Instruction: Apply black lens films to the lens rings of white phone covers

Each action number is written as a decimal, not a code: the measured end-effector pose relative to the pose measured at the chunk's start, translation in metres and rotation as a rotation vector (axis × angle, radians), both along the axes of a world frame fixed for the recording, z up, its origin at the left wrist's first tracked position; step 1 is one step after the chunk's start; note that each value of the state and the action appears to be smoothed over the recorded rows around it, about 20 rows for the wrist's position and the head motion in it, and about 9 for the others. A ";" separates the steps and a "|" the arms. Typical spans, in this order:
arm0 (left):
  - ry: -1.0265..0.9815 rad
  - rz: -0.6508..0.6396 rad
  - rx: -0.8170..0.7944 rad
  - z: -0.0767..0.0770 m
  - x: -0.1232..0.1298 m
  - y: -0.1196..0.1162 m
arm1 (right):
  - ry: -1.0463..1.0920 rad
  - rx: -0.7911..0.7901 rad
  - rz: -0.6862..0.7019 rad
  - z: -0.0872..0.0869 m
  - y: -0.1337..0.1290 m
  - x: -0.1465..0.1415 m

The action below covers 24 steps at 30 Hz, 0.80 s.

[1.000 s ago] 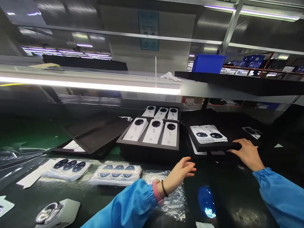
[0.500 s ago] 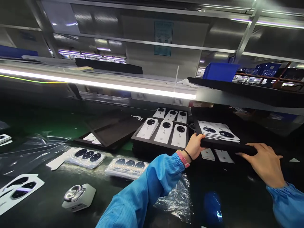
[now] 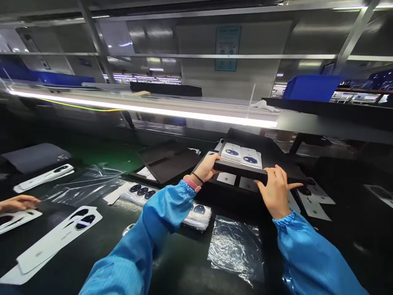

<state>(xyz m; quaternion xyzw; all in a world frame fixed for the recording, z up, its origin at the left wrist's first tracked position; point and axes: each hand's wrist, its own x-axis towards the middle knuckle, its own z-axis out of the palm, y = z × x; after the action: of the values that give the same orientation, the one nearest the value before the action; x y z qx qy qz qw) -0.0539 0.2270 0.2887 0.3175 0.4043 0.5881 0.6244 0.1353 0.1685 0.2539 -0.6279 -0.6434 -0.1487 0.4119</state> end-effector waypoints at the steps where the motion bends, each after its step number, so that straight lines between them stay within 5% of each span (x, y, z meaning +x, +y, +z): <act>1: 0.009 0.017 -0.012 -0.002 -0.010 0.003 | -0.002 0.004 0.018 -0.003 0.001 -0.012; 11: 0.077 0.097 -0.086 -0.028 -0.074 0.020 | -0.021 0.052 0.133 -0.037 0.007 -0.086; 24: 0.372 0.120 0.153 -0.050 -0.082 0.014 | -0.053 0.034 0.244 -0.050 -0.022 -0.076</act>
<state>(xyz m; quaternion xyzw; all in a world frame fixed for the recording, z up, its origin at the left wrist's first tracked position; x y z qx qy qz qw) -0.1358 0.2414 0.2387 0.4424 0.4851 0.5846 0.4767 0.0589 0.1468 0.2034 -0.5338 -0.7230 -0.1250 0.4204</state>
